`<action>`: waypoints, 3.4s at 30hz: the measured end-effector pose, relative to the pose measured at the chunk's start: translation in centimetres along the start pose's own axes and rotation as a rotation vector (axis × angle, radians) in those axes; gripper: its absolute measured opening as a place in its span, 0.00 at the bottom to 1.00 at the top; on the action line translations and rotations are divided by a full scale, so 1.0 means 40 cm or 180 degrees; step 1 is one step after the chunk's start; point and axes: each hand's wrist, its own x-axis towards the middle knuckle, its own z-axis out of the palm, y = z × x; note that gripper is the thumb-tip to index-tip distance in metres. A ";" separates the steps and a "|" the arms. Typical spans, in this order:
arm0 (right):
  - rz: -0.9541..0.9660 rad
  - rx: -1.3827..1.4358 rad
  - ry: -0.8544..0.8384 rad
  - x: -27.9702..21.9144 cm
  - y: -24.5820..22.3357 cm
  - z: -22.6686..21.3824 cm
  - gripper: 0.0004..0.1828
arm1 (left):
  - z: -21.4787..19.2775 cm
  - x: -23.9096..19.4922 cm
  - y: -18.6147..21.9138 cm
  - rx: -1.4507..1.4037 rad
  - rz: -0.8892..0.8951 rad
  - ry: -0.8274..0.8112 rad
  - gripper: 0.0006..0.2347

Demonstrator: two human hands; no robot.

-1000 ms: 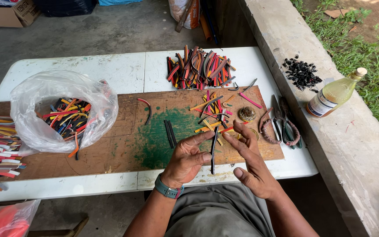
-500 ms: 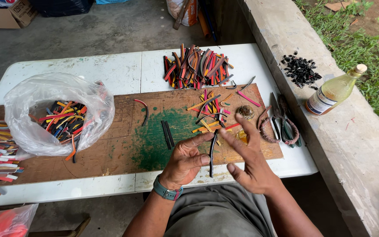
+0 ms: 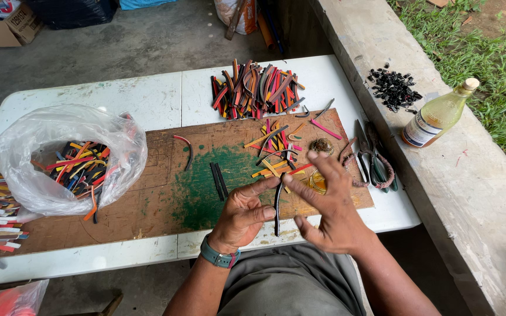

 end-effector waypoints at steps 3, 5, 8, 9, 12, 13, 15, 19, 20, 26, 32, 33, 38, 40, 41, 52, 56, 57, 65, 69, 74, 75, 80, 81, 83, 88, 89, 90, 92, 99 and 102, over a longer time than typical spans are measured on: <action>-0.0220 0.0079 -0.0052 0.000 -0.004 0.001 0.32 | -0.006 0.002 0.003 0.0011 -0.0032 0.0024 0.24; -0.0204 0.0083 -0.0063 -0.002 -0.005 0.001 0.31 | -0.010 -0.003 0.002 0.0011 -0.0052 0.0042 0.24; -0.0164 -0.0043 -0.0147 -0.009 -0.010 -0.006 0.31 | -0.008 -0.004 0.007 0.0025 -0.0062 0.0057 0.24; -0.0273 -0.0109 -0.0182 -0.012 -0.016 -0.007 0.30 | -0.008 -0.005 0.011 0.0048 -0.0046 0.0058 0.24; -0.0352 -0.0090 -0.0166 -0.022 -0.031 -0.010 0.28 | -0.011 -0.008 0.013 0.0137 0.0017 0.0068 0.25; -0.0334 -0.0047 -0.0134 -0.024 -0.034 -0.011 0.28 | -0.013 -0.011 0.012 0.0175 0.0037 0.0069 0.25; -0.0404 -0.0169 -0.0153 -0.020 -0.031 -0.019 0.28 | -0.020 -0.018 0.011 0.0036 -0.0075 0.0112 0.24; 0.0513 -0.0702 -0.0626 0.009 0.037 -0.072 0.22 | -0.057 -0.027 0.006 0.0153 0.0189 0.0157 0.21; 0.0582 -0.0877 -0.0818 0.016 0.057 -0.080 0.21 | -0.068 -0.033 0.002 0.0180 0.0196 0.0225 0.20; 0.0735 -0.1329 -0.1669 0.046 0.141 -0.040 0.18 | -0.092 -0.036 -0.007 0.0112 0.0117 0.0309 0.20; 0.0810 -0.1286 -0.1806 0.041 0.160 -0.017 0.18 | -0.047 -0.027 -0.003 0.0150 0.0110 0.0116 0.22; 0.0784 -0.1278 -0.1786 0.040 0.162 -0.018 0.17 | -0.041 -0.024 0.001 0.0147 0.0127 0.0082 0.22; 0.1088 -0.0702 -0.1329 0.030 0.135 -0.036 0.17 | -0.010 -0.019 0.014 0.0361 0.0306 0.0055 0.23; 0.0828 0.0687 -0.0254 0.004 0.096 -0.046 0.26 | 0.004 -0.015 0.013 0.0468 0.0441 0.0146 0.24; 0.0835 0.1664 -0.0273 -0.008 0.073 -0.040 0.34 | 0.012 -0.016 0.010 0.0484 0.0475 0.0166 0.24; 0.1078 0.4097 -0.0693 -0.028 -0.007 0.036 0.58 | 0.064 0.006 0.010 0.1213 0.0826 0.0249 0.24; 0.0921 0.3564 -0.0754 -0.034 -0.007 0.039 0.55 | 0.060 0.007 0.007 0.1314 0.0830 0.0250 0.24; 0.0879 0.3411 -0.0776 -0.035 -0.007 0.039 0.54 | 0.057 0.007 0.007 0.1312 0.0822 0.0270 0.24; 0.0355 0.1281 -0.0705 -0.037 -0.008 0.038 0.42 | 0.044 0.009 0.020 0.1361 0.0812 0.0369 0.25; -0.0012 0.0211 -0.0455 -0.053 -0.013 0.045 0.38 | 0.040 0.005 0.023 0.1207 0.0827 0.0424 0.26; -0.0343 0.0254 -0.0260 -0.088 -0.029 0.040 0.30 | 0.026 -0.016 0.028 0.0861 0.0683 0.0363 0.26; -0.0346 0.0341 -0.0212 -0.087 -0.031 0.040 0.30 | 0.024 -0.019 0.030 0.0792 0.0651 0.0303 0.27; -0.0157 0.0159 -0.0169 -0.033 -0.026 0.041 0.33 | 0.029 -0.042 0.028 0.0749 0.0482 0.0093 0.27; -0.0128 0.0170 -0.0116 -0.020 -0.024 0.039 0.34 | 0.029 -0.046 0.028 0.0732 0.0467 0.0076 0.27; -0.0145 0.0267 -0.0148 -0.011 -0.029 0.037 0.35 | 0.026 -0.054 0.028 0.0748 0.0469 0.0064 0.27; -0.0224 0.1092 -0.0567 -0.022 -0.041 0.023 0.31 | 0.013 -0.052 0.028 0.0448 0.0513 0.0058 0.28; -0.0116 0.1230 -0.0538 -0.026 -0.044 0.025 0.33 | 0.011 -0.055 0.027 0.0406 0.0517 0.0055 0.28; -0.0008 0.1368 -0.0509 -0.031 -0.045 0.027 0.34 | 0.009 -0.056 0.024 0.0364 0.0522 0.0051 0.28; -0.0030 0.1288 -0.0482 -0.046 -0.059 0.027 0.36 | 0.010 -0.065 0.022 0.0285 0.0478 0.0075 0.29; -0.0415 0.0657 -0.0298 -0.045 -0.065 0.020 0.31 | 0.011 -0.054 0.029 0.0120 0.0515 0.0036 0.29; -0.0542 0.0441 -0.0240 -0.056 -0.072 0.017 0.29 | 0.016 -0.056 0.033 0.0130 0.0472 0.0048 0.29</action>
